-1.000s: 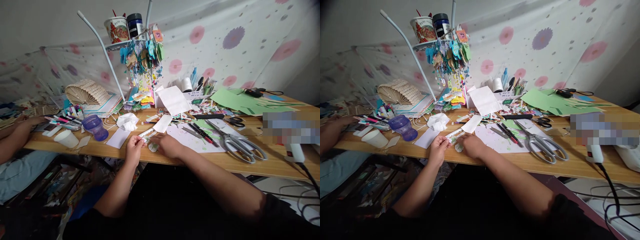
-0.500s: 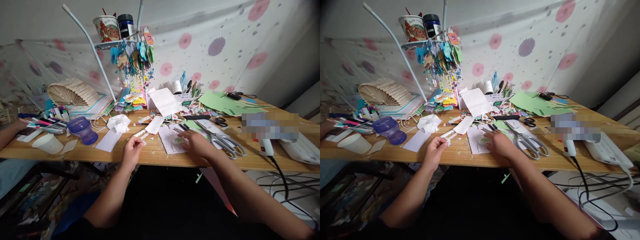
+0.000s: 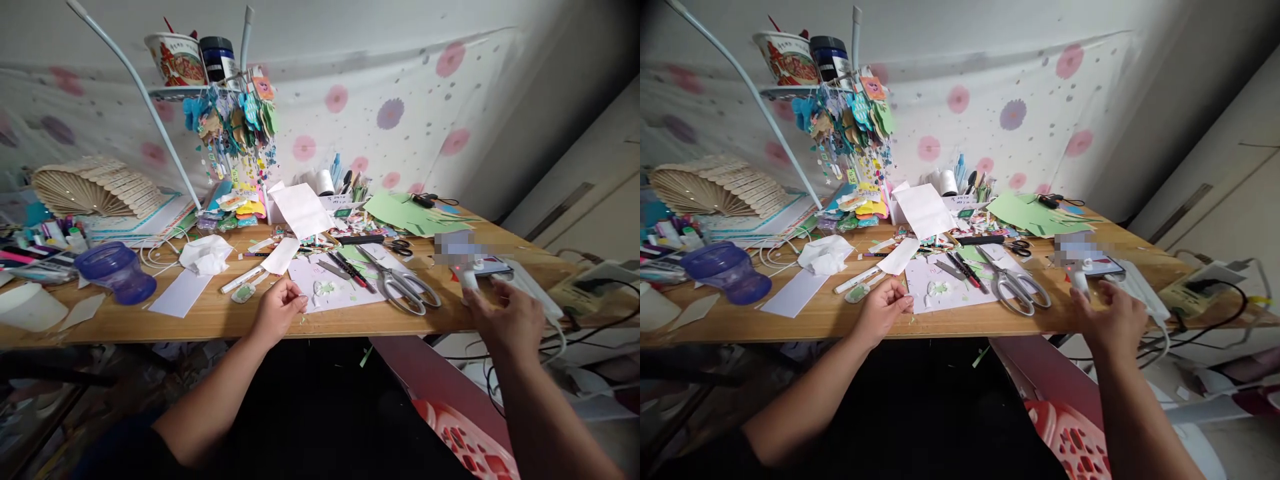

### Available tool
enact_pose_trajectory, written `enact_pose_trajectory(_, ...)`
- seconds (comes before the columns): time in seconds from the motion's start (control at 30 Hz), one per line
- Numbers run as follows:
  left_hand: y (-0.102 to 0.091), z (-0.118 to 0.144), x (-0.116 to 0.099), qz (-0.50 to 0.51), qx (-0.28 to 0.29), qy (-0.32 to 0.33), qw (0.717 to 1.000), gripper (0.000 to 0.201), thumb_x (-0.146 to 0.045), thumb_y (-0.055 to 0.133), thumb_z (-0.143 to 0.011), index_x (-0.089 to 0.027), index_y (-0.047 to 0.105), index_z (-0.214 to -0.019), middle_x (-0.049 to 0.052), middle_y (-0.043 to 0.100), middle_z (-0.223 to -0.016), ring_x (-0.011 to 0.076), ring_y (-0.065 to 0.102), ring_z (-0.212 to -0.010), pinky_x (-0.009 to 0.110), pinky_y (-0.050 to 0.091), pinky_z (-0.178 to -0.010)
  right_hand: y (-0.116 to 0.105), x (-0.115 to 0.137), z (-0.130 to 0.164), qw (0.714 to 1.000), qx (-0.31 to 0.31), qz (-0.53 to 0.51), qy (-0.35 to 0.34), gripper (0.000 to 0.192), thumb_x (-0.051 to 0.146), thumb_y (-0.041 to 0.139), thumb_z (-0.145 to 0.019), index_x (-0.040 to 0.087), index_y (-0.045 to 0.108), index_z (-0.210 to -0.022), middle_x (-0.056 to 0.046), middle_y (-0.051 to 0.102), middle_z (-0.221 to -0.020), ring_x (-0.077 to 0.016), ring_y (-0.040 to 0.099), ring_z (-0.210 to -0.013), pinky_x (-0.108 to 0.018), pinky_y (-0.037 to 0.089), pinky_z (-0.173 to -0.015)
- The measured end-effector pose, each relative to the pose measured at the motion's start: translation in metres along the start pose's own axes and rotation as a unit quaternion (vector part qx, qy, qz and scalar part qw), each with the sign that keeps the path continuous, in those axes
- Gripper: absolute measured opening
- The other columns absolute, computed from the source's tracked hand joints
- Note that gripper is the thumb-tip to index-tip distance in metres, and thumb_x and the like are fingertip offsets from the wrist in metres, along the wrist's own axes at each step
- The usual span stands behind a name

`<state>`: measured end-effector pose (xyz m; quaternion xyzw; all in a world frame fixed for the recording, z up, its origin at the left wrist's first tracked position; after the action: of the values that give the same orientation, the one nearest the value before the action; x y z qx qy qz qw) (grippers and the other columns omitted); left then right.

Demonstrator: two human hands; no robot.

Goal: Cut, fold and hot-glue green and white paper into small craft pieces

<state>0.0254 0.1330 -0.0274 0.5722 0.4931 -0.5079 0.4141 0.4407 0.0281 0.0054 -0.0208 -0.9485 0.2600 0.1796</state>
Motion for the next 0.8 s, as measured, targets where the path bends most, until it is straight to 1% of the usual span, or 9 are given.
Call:
enact_pose_trajectory(0.1, 0.009, -0.006, -0.004, 0.015, 0.013, -0.005, 1.0, 0.02, -0.028, 0.068, -0.069, -0.017, 0.053, -0.073, -0.002, 0.06, -0.061, 0.0126, 0.061, -0.057, 0.024, 0.048, -0.057, 0.039, -0.013, -0.019, 0.997, 0.063, -0.034, -0.04, 0.023, 0.036, 0.074, -0.067, 0.028, 0.053, -0.063, 0.0, 0.044, -0.048, -0.0174, 0.037, -0.042, -0.033, 0.026, -0.047)
enact_pose_trajectory(0.2, 0.011, -0.008, -0.002, 0.045, 0.009, -0.024, 0.999, 0.022, -0.031, 0.068, -0.069, -0.017, 0.053, -0.075, -0.001, 0.064, -0.062, 0.0134, 0.063, -0.059, 0.025, 0.05, -0.059, 0.052, -0.019, -0.031, 0.996, 0.041, -0.062, -0.059, 0.038, 0.034, 0.077, -0.061, 0.029, 0.041, -0.049, 0.006, 0.028, -0.038, -0.012, 0.019, -0.034, -0.03, 0.02, -0.045)
enact_pose_trajectory(0.33, 0.01, -0.002, 0.006, 0.106, -0.007, -0.068, 0.992, 0.028, -0.033, 0.072, -0.066, -0.016, 0.052, -0.074, 0.003, 0.068, -0.067, 0.0159, 0.067, -0.065, 0.027, 0.051, -0.062, 0.042, -0.017, -0.022, 0.985, 0.061, -0.132, 0.09, 0.034, 0.034, 0.072, -0.067, 0.029, 0.044, -0.048, 0.004, 0.033, -0.038, -0.0133, 0.026, -0.033, -0.03, 0.02, -0.041)
enact_pose_trajectory(0.37, 0.011, 0.001, 0.008, 0.129, -0.008, -0.083, 0.988, 0.029, -0.032, 0.074, -0.065, -0.016, 0.051, -0.073, 0.004, 0.069, -0.07, 0.0161, 0.067, -0.065, 0.027, 0.051, -0.063, 0.041, -0.007, -0.013, 0.968, 0.091, -0.194, 0.134, 0.027, 0.034, 0.069, -0.07, 0.028, 0.05, -0.054, 0.003, 0.039, -0.04, -0.0144, 0.034, -0.035, -0.03, 0.023, -0.04)
enact_pose_trajectory(0.43, 0.015, 0.007, 0.014, 0.18, -0.011, -0.113, 0.977, 0.031, -0.03, 0.077, -0.061, -0.015, 0.052, -0.072, 0.004, 0.069, -0.072, 0.0153, 0.067, -0.066, 0.026, 0.05, -0.064, 0.05, 0.031, 0.012, 0.894, 0.186, -0.353, 0.202, 0.011, 0.034, 0.067, -0.073, 0.025, 0.06, -0.072, 0.002, 0.052, -0.05, -0.0154, 0.045, -0.04, -0.03, 0.031, -0.038)
enact_pose_trajectory(0.47, 0.017, 0.01, 0.016, 0.204, -0.015, -0.125, 0.971, 0.032, -0.029, 0.078, -0.059, -0.015, 0.052, -0.072, 0.004, 0.069, -0.071, 0.0146, 0.067, -0.066, 0.025, 0.049, -0.064, 0.056, 0.057, 0.026, 0.853, 0.243, -0.408, 0.217, 0.013, 0.033, 0.068, -0.074, 0.023, 0.062, -0.08, 0.001, 0.055, -0.055, -0.0153, 0.048, -0.042, -0.029, 0.034, -0.039)
enact_pose_trajectory(0.53, 0.019, 0.016, 0.019, 0.236, -0.026, -0.141, 0.961, 0.033, -0.027, 0.08, -0.056, -0.014, 0.053, -0.07, 0.002, 0.068, -0.069, 0.0135, 0.066, -0.066, 0.023, 0.048, -0.063, 0.055, 0.111, 0.048, 0.809, 0.306, -0.464, 0.191, 0.019, 0.035, 0.069, -0.073, 0.02, 0.064, -0.083, -0.001, 0.059, -0.058, -0.0156, 0.052, -0.044, -0.028, 0.037, -0.039)
enact_pose_trajectory(0.67, 0.014, 0.022, 0.021, 0.234, -0.054, -0.135, 0.961, 0.033, -0.03, 0.079, -0.057, -0.014, 0.053, -0.07, 0.003, 0.069, -0.069, 0.0132, 0.065, -0.064, 0.023, 0.047, -0.062, 0.05, 0.19, 0.074, 0.777, 0.369, -0.503, 0.083, 0.02, 0.037, 0.068, -0.075, 0.022, 0.067, -0.088, -0.006, 0.07, -0.08, -0.0219, 0.065, -0.069, -0.032, 0.053, -0.057)
enact_pose_trajectory(0.8, 0.008, 0.022, 0.02, 0.197, -0.065, -0.104, 0.973, 0.031, -0.031, 0.078, -0.059, -0.014, 0.055, -0.07, 0.002, 0.068, -0.066, 0.0129, 0.064, -0.06, 0.024, 0.047, -0.061, 0.047, 0.22, 0.08, 0.79, 0.389, -0.474, 0.004, 0.016, 0.037, 0.065, -0.077, 0.021, 0.065, -0.078, -0.003, 0.066, -0.07, -0.0192, 0.062, -0.063, -0.031, 0.053, -0.057)
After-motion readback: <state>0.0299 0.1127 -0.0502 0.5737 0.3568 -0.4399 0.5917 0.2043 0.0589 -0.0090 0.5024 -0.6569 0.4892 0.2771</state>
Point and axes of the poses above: each hand's wrist, its own z-axis away from the middle knuckle, its own y-axis out of the palm, x = y × z, the point moved 10 cm from there along -z, towards the middle knuckle
